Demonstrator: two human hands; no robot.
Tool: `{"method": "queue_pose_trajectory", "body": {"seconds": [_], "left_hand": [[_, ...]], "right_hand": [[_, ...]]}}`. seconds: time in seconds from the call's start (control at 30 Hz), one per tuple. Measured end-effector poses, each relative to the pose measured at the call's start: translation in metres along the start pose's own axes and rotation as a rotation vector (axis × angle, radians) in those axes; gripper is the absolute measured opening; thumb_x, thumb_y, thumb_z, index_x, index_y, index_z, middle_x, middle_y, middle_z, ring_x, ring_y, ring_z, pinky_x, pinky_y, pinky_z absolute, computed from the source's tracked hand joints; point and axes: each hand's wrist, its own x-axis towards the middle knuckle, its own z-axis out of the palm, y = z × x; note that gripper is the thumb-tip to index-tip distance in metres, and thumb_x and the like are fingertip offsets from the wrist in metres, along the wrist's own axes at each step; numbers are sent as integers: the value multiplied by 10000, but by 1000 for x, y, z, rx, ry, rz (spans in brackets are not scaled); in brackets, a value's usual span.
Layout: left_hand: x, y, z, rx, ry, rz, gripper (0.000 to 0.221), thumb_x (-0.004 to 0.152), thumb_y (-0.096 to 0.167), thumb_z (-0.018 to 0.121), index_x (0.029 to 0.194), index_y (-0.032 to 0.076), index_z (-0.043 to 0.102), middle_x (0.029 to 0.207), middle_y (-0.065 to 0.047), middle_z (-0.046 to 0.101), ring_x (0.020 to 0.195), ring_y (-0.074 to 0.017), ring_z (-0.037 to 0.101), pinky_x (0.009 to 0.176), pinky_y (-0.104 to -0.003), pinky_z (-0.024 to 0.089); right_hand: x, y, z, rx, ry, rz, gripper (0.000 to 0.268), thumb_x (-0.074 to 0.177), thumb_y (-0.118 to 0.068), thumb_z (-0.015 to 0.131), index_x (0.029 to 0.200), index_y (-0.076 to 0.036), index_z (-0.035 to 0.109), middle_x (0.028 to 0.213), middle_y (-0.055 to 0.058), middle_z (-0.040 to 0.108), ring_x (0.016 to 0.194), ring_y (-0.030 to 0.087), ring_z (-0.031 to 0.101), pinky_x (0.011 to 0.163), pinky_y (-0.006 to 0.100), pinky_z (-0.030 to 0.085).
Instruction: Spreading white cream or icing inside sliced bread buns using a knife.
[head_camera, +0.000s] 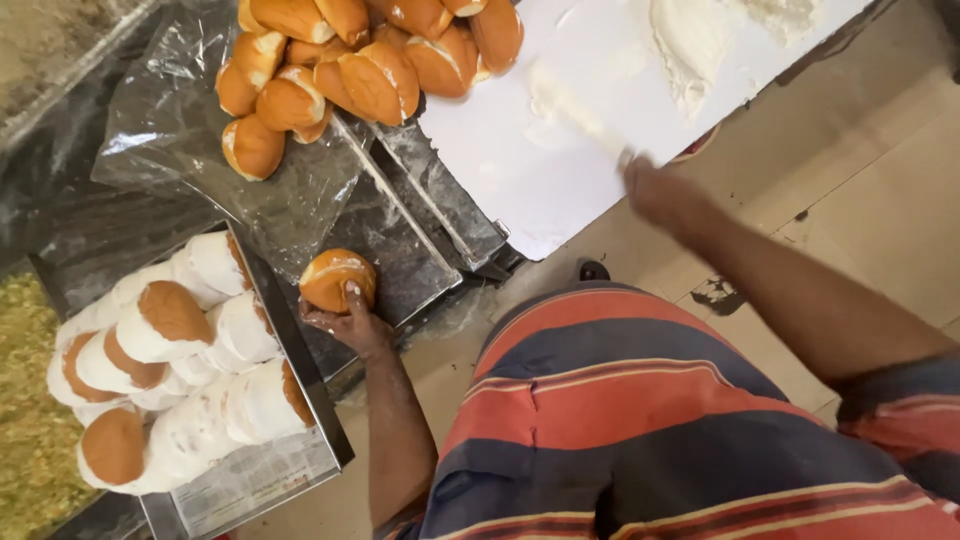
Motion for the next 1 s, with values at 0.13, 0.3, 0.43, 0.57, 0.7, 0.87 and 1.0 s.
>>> {"method": "queue_pose_trajectory", "body": {"seconds": [0.13,0.3,0.43,0.57,0.7,0.87,1.0], "left_hand": [[-1,-13,-16,165,5,92,689,965,82,747,1491,35,304,1440,-149,375,1342,-287,435,1179,-445,389],[0,-7,-9,121,7,82,680,964,108,756,1478,4,323,1415,-150,369,1313,-275,451,1162,-428,414],[4,-2,-1,135,-3,91,697,957,105,753,1488,5,313,1422,-148,367,1325,-275,448,1168,-427,400],[2,-3,-3,156,-12,98,689,962,101,753,1484,9,312,1425,-150,369,1333,-280,447,1174,-436,401],[4,-6,-3,92,-13,99,669,962,97,756,1461,13,319,1398,-154,370,1315,-284,453,1173,-443,414],[3,-10,-13,193,42,115,649,965,77,747,1459,23,329,1406,-153,385,1309,-284,465,1166,-450,415],[2,-10,-9,50,25,109,644,963,35,717,1459,52,307,1416,-136,376,1311,-270,463,1165,-449,431]], "right_hand": [[-57,-57,-68,342,-297,386,563,1077,-501,274,1232,-50,572,1003,291,717,948,481,668,865,578,495],[-97,-23,-168,807,-668,605,551,1027,-578,472,1095,-72,681,590,10,470,440,143,355,391,320,313],[-96,12,-203,725,-484,631,420,1021,-498,507,1246,-158,607,579,55,498,450,177,433,424,351,388],[-64,27,-185,-31,-215,432,459,1050,-189,466,1509,-200,486,908,193,610,608,262,622,520,388,548],[-19,20,-128,-206,-215,439,582,1022,-33,415,1591,-124,337,1342,348,488,760,354,718,540,396,628],[-29,-1,-54,83,-218,308,494,996,-51,469,1490,-44,450,1123,302,659,794,322,701,626,406,613],[-37,-20,-137,682,-302,503,582,1049,-184,520,1619,-215,408,847,215,660,689,313,644,622,451,594]]}}
